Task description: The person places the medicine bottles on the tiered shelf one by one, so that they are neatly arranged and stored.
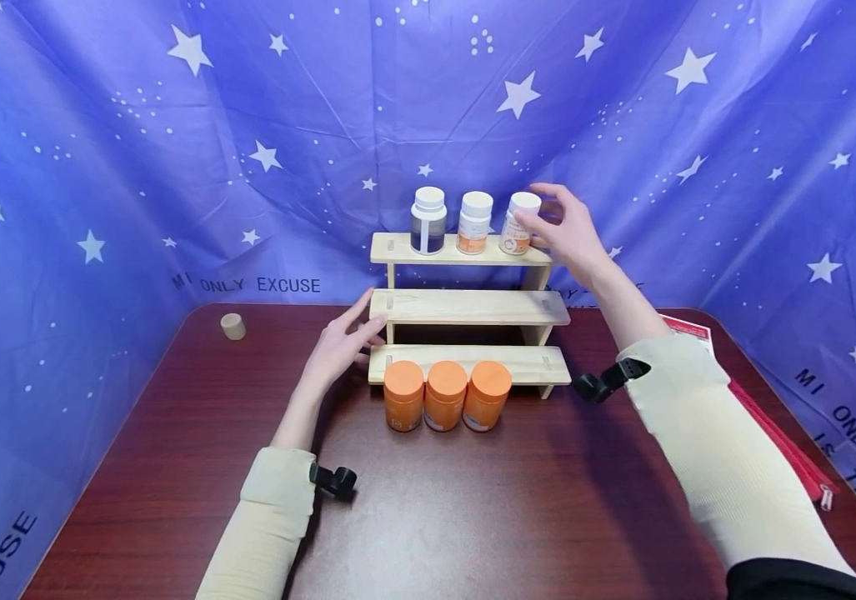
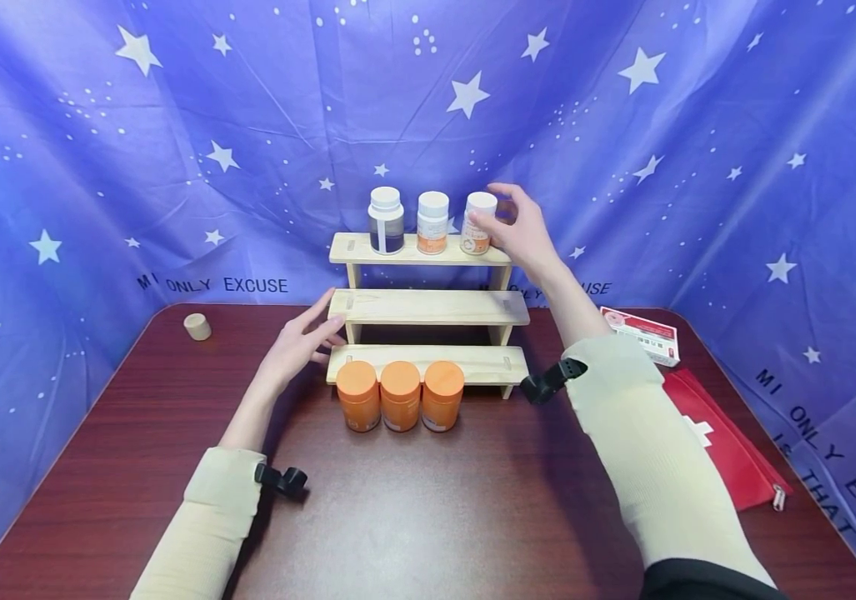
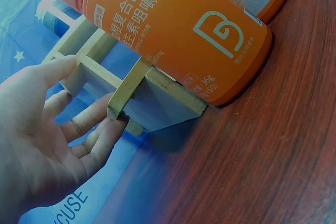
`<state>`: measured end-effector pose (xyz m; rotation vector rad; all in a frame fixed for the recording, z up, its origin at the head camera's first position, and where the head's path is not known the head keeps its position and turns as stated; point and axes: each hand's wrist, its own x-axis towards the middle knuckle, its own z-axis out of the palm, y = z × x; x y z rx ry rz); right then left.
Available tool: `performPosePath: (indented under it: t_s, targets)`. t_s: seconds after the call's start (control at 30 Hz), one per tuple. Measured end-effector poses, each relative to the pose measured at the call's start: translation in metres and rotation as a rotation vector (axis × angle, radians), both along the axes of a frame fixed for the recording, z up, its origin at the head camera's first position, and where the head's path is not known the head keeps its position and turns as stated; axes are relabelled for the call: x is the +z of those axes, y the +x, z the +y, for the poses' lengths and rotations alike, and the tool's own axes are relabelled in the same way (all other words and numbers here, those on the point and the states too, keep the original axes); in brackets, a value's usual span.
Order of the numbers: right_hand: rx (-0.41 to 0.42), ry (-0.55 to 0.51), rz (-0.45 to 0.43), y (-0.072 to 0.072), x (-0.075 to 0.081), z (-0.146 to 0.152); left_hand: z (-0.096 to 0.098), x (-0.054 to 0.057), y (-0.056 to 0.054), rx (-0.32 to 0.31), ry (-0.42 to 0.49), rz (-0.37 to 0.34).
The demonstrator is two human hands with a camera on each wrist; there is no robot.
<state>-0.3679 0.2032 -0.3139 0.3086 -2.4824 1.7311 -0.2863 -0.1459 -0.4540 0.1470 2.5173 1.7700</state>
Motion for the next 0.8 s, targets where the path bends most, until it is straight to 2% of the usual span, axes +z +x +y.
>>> performPosePath:
  t_s: [0.43,0.67,0.8]
  targets:
    - [-0.066,-0.215,0.059,0.029,-0.013,0.003,0.0,-0.001,0.0,0.001,-0.004,-0.004]
    - [-0.114,-0.326,0.122,0.05,-0.028,0.004,0.001,0.0,0.001,0.004,-0.008,-0.001]
    - [-0.111,-0.408,0.141,0.063,-0.036,0.004,0.001,0.0,0.001,0.008,-0.003,-0.003]
